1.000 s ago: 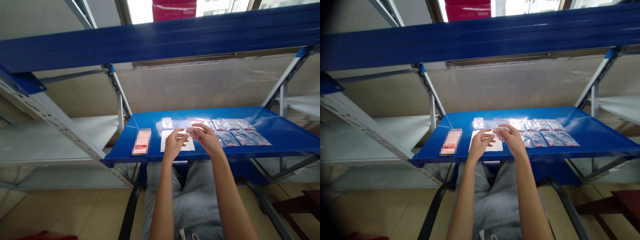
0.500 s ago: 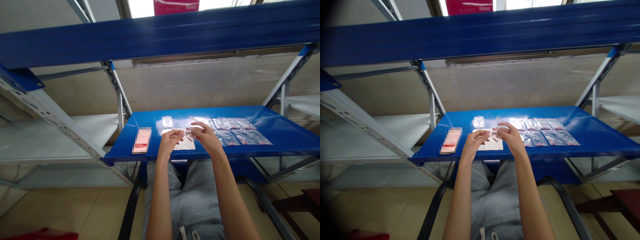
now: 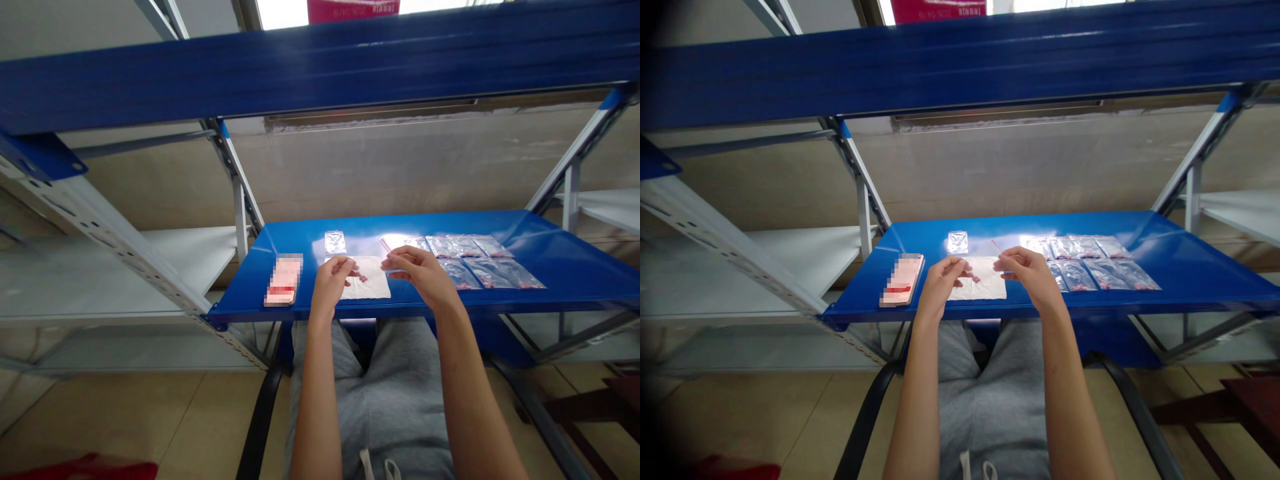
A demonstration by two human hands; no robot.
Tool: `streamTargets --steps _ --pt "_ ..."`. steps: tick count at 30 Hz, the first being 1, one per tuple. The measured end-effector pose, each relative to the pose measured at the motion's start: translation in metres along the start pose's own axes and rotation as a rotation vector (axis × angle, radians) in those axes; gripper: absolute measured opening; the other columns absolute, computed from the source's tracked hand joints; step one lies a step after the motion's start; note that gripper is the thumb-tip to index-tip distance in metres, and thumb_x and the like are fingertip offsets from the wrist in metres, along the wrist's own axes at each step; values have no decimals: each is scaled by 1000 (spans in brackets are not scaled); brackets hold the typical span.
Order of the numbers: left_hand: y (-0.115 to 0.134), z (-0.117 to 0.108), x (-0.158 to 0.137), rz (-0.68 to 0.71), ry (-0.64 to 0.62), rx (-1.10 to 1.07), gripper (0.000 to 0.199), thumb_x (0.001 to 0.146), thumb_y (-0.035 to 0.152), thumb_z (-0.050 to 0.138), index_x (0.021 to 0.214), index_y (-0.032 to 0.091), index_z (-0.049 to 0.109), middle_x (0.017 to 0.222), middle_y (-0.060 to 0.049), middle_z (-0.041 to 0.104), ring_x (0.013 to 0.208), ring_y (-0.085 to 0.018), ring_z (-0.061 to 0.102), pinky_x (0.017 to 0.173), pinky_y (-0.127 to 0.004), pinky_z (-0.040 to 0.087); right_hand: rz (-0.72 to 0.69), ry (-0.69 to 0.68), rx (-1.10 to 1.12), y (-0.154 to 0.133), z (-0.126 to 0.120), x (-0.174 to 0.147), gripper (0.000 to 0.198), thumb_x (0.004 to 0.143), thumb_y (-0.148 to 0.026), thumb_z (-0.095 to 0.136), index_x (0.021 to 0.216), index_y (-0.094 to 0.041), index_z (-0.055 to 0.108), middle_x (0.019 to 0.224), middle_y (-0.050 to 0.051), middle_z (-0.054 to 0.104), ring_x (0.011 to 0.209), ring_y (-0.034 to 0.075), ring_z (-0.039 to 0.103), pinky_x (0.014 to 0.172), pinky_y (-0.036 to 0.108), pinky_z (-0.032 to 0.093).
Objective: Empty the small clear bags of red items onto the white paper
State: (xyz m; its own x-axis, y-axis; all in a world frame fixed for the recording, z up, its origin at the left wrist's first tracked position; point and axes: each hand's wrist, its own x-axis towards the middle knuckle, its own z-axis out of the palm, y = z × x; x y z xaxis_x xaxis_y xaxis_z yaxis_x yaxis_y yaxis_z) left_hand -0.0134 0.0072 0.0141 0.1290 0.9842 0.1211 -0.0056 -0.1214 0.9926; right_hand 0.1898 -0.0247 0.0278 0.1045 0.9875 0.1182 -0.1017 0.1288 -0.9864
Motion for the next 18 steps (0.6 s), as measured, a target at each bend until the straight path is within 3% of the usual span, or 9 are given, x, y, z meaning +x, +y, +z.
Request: streamTargets --steps 6,11,15,18 --pt "-2 -1 0 73 60 6 25 89 44 62 92 20 64 68 1 60 57 -12 60 54 -22 45 -27 -148 -184 -3 -3 -1 23 71 -41 80 75 -20 73 73 3 72 70 16 65 60 25 48" --pt "-1 -3 -1 182 180 160 22 93 40 59 104 23 67 75 0 62 57 -12 57 57 -24 48 48 -291 -135 0 -2 -2 24 75 -41 79 78 -18 71 70 4 74 67 16 67 58 24 44" --pt "6 -2 -5 307 346 391 16 93 35 62 100 23 71 91 -4 67 77 -16 63 69 -26 51 83 -235 -31 1 2 -2 29 73 -42 82 83 -19 69 75 6 76 76 21 74 60 24 46" --pt "16 2 -12 331 279 380 16 91 37 67 99 25 73 90 -3 68 77 -16 63 70 -26 52 88 -193 9 -2 8 -3 35 71 -41 84 95 -21 70 76 6 77 80 23 76 62 26 49"
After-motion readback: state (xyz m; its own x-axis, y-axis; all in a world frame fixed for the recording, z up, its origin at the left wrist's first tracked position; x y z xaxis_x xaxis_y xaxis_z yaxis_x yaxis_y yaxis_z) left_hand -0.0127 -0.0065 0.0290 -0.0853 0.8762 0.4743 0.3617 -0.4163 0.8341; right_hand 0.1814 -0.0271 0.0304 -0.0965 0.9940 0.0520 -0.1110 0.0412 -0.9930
